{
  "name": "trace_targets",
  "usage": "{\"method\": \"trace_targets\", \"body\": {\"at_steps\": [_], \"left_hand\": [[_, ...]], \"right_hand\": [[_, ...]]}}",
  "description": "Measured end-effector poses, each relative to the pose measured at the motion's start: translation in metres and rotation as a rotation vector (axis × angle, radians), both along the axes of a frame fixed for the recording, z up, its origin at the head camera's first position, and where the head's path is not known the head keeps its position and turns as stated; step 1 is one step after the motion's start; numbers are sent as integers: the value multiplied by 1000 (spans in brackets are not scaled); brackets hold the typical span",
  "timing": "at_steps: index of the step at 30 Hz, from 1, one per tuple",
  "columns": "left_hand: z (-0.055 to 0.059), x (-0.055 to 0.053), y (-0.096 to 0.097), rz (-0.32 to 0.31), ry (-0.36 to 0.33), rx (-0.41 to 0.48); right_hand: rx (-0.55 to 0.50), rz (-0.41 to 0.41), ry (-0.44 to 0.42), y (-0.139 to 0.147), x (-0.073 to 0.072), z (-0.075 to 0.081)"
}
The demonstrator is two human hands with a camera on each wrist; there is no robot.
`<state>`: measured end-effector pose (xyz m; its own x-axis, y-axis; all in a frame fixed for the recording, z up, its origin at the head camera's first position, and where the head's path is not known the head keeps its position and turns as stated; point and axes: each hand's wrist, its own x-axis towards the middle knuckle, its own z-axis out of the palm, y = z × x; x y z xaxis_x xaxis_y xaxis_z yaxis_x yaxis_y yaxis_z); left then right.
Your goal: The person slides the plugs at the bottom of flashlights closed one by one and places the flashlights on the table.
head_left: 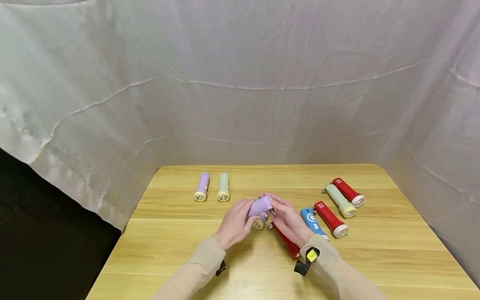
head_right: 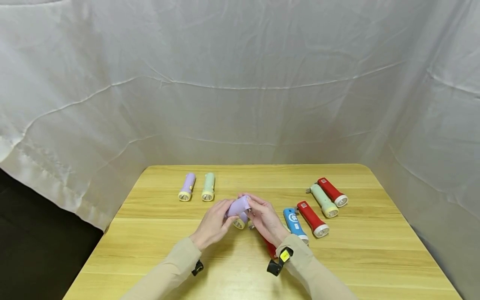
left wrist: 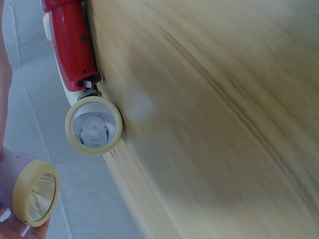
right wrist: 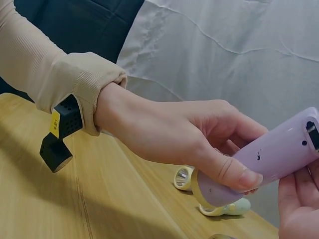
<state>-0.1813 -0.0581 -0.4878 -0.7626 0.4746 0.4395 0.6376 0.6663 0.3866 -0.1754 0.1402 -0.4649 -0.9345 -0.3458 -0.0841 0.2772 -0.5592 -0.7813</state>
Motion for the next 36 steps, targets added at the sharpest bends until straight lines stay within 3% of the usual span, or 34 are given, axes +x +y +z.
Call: {"method": "trace_targets", "body": {"at_steps": [5,14,19,24,36], "left_hand": [[1,2,1,7,40,-61],[-2,3,4,3,-48,-34],[-3,3,2,17,-112,31],[-3,0,-1,34,-121,74],[-4,1,-2,29,-74,23]], "right_hand": [[29,-31,-31,0,0,-1],[70,-123,-85,-4,0,1],[63,-110,-71,-3,1,3],[5,-91,-67,-2,1,4],[-42,-70,-112,-2,1,1]]}}
